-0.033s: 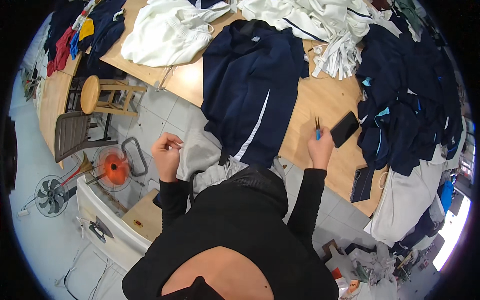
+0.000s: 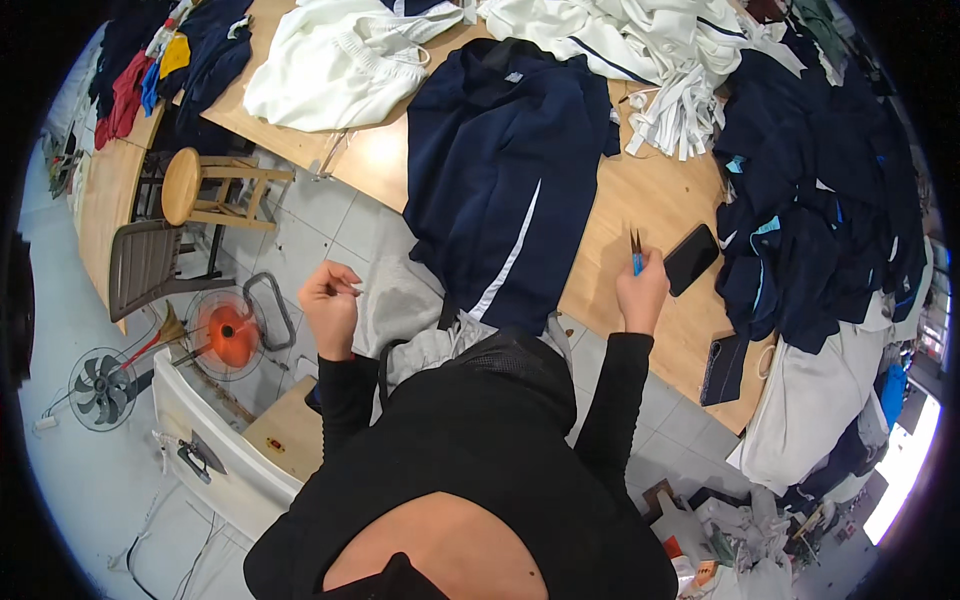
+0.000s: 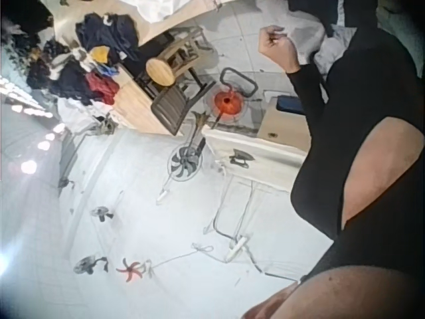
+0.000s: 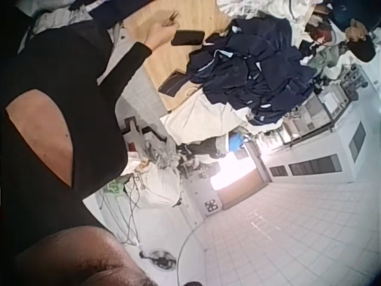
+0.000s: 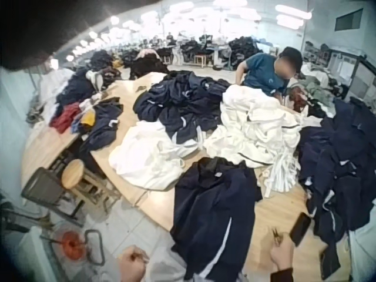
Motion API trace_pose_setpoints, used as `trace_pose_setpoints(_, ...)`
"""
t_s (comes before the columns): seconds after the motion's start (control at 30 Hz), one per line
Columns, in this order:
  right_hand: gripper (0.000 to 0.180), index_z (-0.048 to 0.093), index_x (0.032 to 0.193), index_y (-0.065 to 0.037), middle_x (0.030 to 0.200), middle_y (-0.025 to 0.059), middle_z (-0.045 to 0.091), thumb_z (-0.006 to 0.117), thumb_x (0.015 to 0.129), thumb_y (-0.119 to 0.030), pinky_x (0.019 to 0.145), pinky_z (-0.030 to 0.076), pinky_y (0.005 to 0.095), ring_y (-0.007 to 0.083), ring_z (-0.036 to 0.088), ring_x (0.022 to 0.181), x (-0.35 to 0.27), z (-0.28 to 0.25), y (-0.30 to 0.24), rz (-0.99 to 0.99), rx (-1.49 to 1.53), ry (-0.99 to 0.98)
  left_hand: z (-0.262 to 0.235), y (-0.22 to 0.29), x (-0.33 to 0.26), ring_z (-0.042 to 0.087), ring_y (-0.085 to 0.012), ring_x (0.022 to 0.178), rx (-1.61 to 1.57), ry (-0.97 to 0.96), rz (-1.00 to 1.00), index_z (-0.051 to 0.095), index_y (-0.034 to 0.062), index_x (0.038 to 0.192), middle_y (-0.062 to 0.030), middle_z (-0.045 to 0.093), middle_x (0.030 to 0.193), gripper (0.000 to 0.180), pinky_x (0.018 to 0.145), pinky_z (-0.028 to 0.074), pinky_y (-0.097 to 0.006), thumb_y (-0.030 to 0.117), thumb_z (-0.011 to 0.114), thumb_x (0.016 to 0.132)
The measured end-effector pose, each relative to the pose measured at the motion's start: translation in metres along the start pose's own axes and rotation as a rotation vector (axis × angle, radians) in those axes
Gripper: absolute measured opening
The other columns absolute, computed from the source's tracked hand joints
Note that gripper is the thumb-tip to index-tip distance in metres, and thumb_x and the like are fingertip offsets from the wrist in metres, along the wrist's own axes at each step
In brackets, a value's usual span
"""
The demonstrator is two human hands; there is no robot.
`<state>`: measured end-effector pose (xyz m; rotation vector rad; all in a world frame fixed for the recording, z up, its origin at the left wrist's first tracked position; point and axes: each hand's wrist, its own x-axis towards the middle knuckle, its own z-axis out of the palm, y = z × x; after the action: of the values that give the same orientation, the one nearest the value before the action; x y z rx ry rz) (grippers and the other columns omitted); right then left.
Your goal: Inspecting garments on a workshop table and trimming excess threads using thread nippers.
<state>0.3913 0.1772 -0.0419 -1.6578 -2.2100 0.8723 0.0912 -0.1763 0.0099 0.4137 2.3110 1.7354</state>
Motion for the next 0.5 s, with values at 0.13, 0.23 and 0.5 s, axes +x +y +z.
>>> trace_pose_setpoints(0.13, 0.047, 0.064, 0.137, 0.002, 0.128, 0.0282, 0.067, 0.069, 0.09, 0.0, 0.097, 0.055, 0.0487, 0.0448, 0.069, 0.11, 0.01, 0.013, -0.008, -0.171, -0.2, 0.213, -0.009, 0.006, 0.01, 0.038, -0.0029, 0.059, 0.069, 0.072, 0.049, 0.062, 0.0029, 0.074, 0.0062, 0.046, 0.062, 0.029, 0.059, 0.027, -0.022, -0.015, 0.043, 0.062)
trace_pose_setpoints(0.23, 0.047, 0.064, 0.138, 0.001, 0.132, 0.0268, 0.064, 0.073, 0.091, -0.003, 0.101, 0.052, 0.0498, 0.0454, 0.065, 0.114, 0.005, 0.016, -0.016, -0.231, -0.351, 0.345, -0.013, 0.007, 0.013, 0.044, -0.0064, 0.061, 0.021, 0.078, 0.009, 0.068, 0.0022, 0.08, 0.0033, 0.048, 0.065, 0.031, 0.06, 0.033, -0.023, -0.015, 0.047, 0.064)
trace_pose_setpoints(0.5, 0.069, 0.051, 0.157, -0.001, 0.153, 0.0146, 0.063, 0.084, 0.098, -0.015, 0.117, 0.048, 0.0379, 0.0246, 0.058, 0.143, -0.05, 0.005, -0.122, -0.317, 0.888, -0.634, 0.069, 0.059, -0.017, 0.008, -0.0511, 0.167, 0.436, -0.522, 0.563, 0.033, 0.0007, 0.169, -0.0327, 0.018, 0.177, 0.1, 0.133, 0.007, -0.063, 0.018, 0.078, 0.081)
